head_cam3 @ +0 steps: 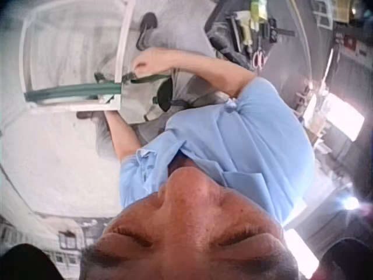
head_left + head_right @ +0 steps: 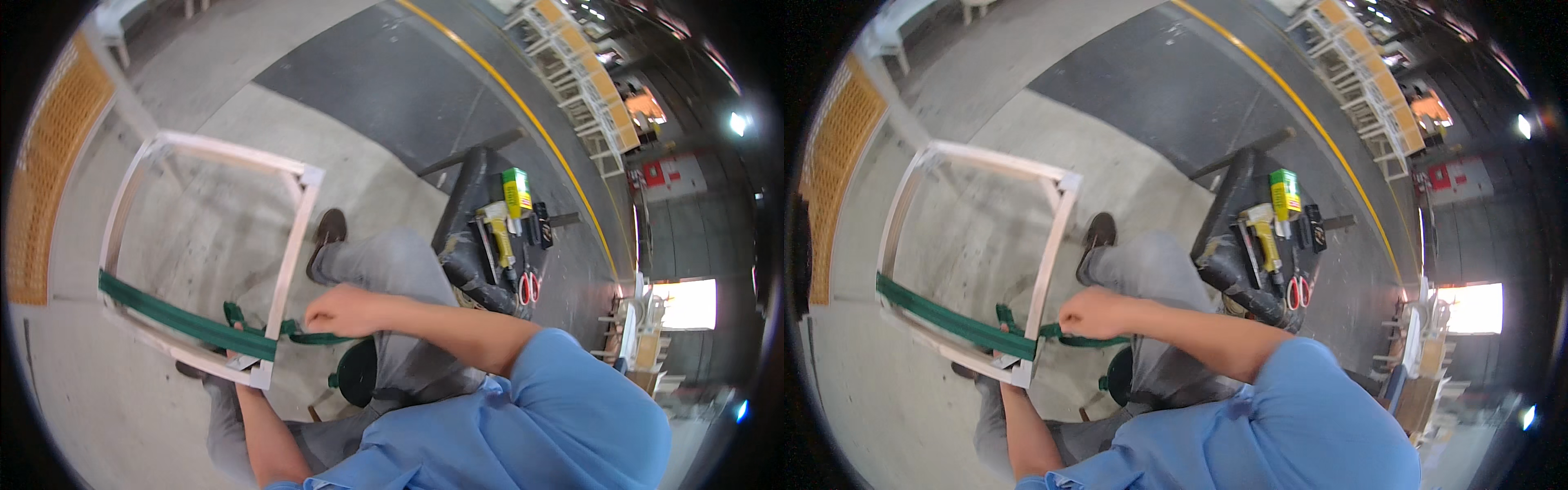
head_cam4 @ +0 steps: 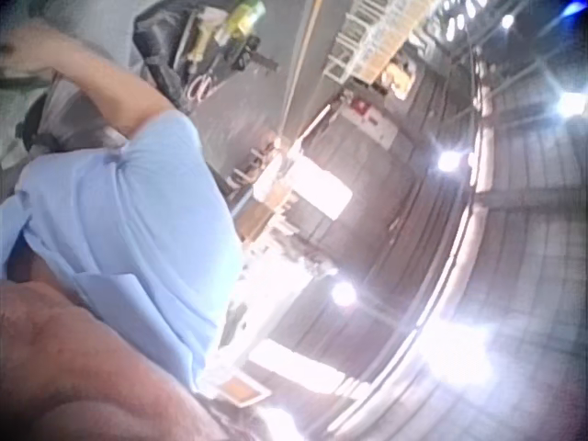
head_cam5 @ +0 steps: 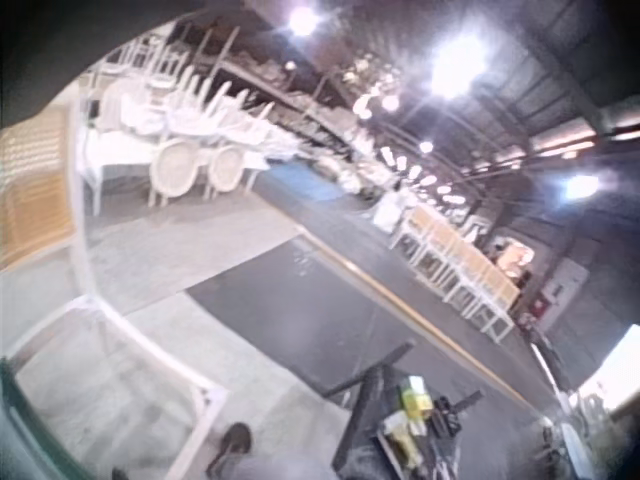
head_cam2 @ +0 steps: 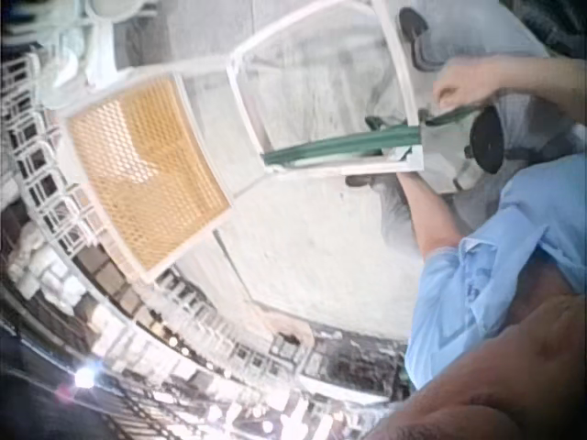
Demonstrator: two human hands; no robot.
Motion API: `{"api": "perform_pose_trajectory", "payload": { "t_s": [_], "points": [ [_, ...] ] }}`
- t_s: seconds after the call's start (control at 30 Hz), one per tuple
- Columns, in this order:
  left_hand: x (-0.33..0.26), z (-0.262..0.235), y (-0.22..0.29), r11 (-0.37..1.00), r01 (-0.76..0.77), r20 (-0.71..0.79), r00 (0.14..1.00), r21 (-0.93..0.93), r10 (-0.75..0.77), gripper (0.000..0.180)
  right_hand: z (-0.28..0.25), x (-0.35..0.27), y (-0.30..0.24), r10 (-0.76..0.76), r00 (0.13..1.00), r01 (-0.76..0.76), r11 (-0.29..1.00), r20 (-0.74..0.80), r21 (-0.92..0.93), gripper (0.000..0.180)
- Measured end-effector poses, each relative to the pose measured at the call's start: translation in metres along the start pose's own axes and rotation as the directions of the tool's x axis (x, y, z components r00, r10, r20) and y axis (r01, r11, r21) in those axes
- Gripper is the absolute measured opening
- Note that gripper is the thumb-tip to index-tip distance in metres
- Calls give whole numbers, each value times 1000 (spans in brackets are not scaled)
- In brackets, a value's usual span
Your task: The person attaches green webbing straps to the seat frame of a white chair using a pneumatic staple gun. They repeatedly position each strap, staple it in place, and trim excess material with scissors. The chair seat is progressively filled with parallel straps.
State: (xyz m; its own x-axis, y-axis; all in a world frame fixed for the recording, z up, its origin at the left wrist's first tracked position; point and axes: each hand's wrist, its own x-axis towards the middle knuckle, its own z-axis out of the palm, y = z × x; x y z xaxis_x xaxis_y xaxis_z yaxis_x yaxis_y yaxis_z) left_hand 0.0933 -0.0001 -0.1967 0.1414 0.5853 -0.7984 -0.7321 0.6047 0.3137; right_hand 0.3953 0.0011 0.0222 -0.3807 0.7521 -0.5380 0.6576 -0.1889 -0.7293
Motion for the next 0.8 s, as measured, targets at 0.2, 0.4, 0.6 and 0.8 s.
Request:
{"api": "perform_pose_trajectory", "payload": {
  "t_s": [0.2, 0.4, 0.6, 0.8],
  "points": [
    [6, 51, 14, 996, -69, 46, 997, 61, 66, 9, -147, -227, 123, 354, 286, -567, 812, -890, 141, 28],
    [12, 10, 26, 936, -202, 173, 972, 290, 156, 12, -131, -239, 204, 714, 294, -718, 604, -636, 346, 42],
    [30, 7, 24, 82, -613, 531, 737, 786, 417, 18, -129, -261, 187, 498, 293, -537, 792, -816, 290, 56],
    [36, -6, 16, 309, -543, 422, 823, 781, 382, 34, -124, -210, 47, 414, 574, -229, 910, -706, 347, 42]
  ]
}}
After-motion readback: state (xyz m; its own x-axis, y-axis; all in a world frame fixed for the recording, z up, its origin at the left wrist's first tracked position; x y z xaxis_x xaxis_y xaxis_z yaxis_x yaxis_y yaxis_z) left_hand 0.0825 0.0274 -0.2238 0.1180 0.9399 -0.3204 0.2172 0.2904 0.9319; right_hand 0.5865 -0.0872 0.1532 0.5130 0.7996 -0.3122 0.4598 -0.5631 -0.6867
